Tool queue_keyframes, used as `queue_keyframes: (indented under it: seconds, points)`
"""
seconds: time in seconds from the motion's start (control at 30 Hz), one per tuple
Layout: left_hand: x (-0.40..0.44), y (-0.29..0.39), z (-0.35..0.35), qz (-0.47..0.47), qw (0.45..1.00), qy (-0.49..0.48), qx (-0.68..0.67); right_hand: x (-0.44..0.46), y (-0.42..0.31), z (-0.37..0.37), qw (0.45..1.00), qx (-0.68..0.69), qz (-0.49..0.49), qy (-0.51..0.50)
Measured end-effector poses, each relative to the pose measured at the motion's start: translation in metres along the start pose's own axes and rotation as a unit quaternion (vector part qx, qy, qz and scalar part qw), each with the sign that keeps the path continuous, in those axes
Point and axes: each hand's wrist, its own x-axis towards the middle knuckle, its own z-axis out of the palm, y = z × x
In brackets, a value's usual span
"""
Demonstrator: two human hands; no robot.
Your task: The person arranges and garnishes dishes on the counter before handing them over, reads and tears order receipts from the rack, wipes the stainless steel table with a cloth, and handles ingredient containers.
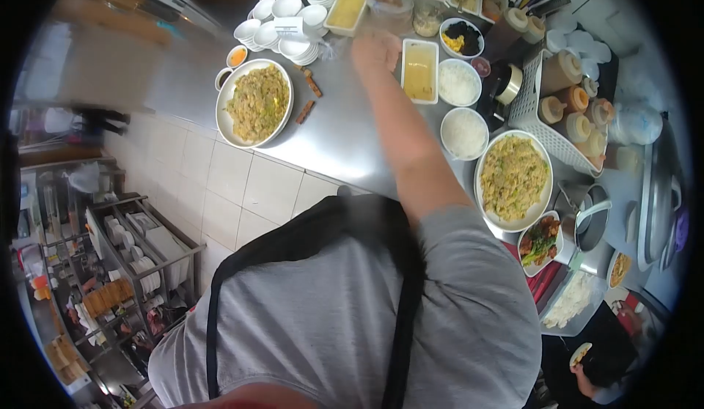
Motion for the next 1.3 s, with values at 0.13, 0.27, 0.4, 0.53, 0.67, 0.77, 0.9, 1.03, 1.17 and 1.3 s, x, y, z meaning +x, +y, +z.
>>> queue_keyframes:
  seconds: [0.13, 0.27, 0.4, 0.53, 0.67, 0.77, 0.9, 1.03, 1.17, 1.3]
  points:
    - [0.037, 0.001, -0.019, 0.151, 0.982, 0.088, -0.065, -0.064, 0.010, 0.018, 0.989, -0.014, -0.146, -0.026]
    - [0.067, 0.040, -0.100, 0.204, 0.972, 0.115, 0.023, -0.201, 0.011, 0.054, 0.947, 0.121, -0.289, -0.072]
    - [0.054, 0.071, -0.174, 0.274, 0.948, 0.150, -0.064, -0.238, -0.012, -0.045, 0.877, 0.180, -0.302, -0.327]
    - [0.073, 0.062, -0.174, 0.257, 0.948, 0.153, -0.110, -0.207, 0.049, -0.050, 0.967, 0.180, -0.064, -0.166]
    - [0.071, 0.064, -0.154, 0.309, 0.927, 0.206, 0.046, -0.220, 0.033, -0.029, 0.986, -0.057, -0.110, 0.108]
    - [0.080, 0.056, -0.131, 0.336, 0.925, 0.175, 0.034, -0.264, -0.029, 0.024, 0.988, -0.032, -0.118, 0.097]
    - [0.099, 0.036, -0.104, 0.322, 0.936, 0.136, 0.048, -0.295, -0.069, 0.001, 0.945, 0.162, -0.163, -0.234]
    - [0.125, 0.012, -0.098, 0.344, 0.922, 0.173, 0.033, -0.213, -0.072, -0.073, 0.950, 0.180, -0.129, -0.222]
    - [0.112, 0.006, -0.100, 0.287, 0.945, 0.146, -0.051, -0.090, -0.068, -0.101, 0.985, -0.032, -0.063, -0.156]
    - [0.097, -0.006, -0.073, 0.255, 0.955, 0.134, -0.067, 0.010, -0.012, -0.008, 0.982, -0.140, -0.103, -0.076]
